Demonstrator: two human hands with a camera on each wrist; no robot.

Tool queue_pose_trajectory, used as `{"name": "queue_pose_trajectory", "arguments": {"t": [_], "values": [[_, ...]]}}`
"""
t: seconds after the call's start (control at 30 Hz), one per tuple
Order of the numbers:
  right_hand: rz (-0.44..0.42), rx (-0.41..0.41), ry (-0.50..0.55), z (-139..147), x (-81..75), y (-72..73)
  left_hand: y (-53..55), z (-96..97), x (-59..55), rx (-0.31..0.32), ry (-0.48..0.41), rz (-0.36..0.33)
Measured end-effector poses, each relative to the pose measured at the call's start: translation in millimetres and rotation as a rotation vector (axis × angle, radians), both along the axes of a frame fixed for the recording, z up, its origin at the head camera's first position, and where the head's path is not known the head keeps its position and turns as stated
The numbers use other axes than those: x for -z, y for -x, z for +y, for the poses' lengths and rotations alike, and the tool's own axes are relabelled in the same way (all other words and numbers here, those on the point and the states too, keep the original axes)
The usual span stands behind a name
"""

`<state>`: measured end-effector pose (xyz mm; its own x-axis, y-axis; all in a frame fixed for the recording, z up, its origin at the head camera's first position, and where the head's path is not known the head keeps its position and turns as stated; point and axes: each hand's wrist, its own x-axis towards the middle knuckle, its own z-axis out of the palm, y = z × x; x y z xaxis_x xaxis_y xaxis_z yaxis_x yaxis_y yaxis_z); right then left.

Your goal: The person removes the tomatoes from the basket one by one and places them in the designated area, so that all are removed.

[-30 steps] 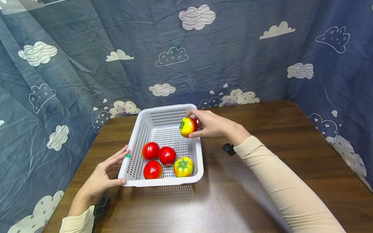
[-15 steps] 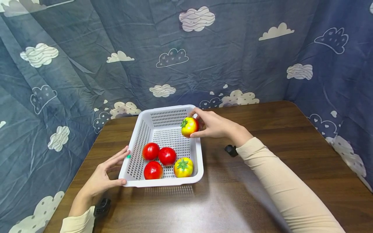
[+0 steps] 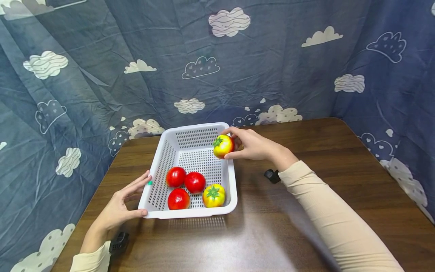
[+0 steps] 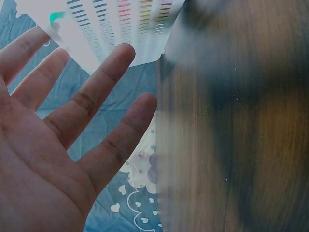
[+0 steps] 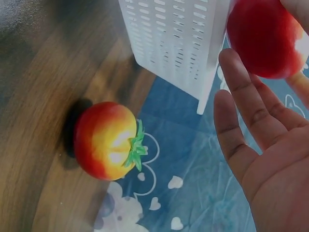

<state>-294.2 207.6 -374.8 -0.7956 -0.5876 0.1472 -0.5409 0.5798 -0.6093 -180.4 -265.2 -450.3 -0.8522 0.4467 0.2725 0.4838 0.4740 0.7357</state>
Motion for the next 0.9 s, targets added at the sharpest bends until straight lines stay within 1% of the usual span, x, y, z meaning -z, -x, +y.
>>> {"name": "queue_pose_trajectory", "arguments": {"t": [0.27,0.5,0.63,0.77,0.9], "values": [[-0.002,0.036,0.016,10.4,1.8,3.2,0.0,0.6,-0.4,0.01,-0.005,0.001],[0.009,0.082,0.02,18.7,3.7,3.3,-0.5,-1.2,-1.0,-0.001,0.014,-0.007],[0.016,0.105,0.037,22.3,6.2,4.1,-0.6,-1.2,-0.8,0.002,0.012,0.002],[0.027,0.148,0.058,27.1,10.3,5.7,-1.0,-0.6,-0.5,0.004,0.004,0.006],[0.019,0.191,0.075,33.8,14.9,7.3,-1.7,-0.6,-0.8,0.002,0.009,0.005]]}}
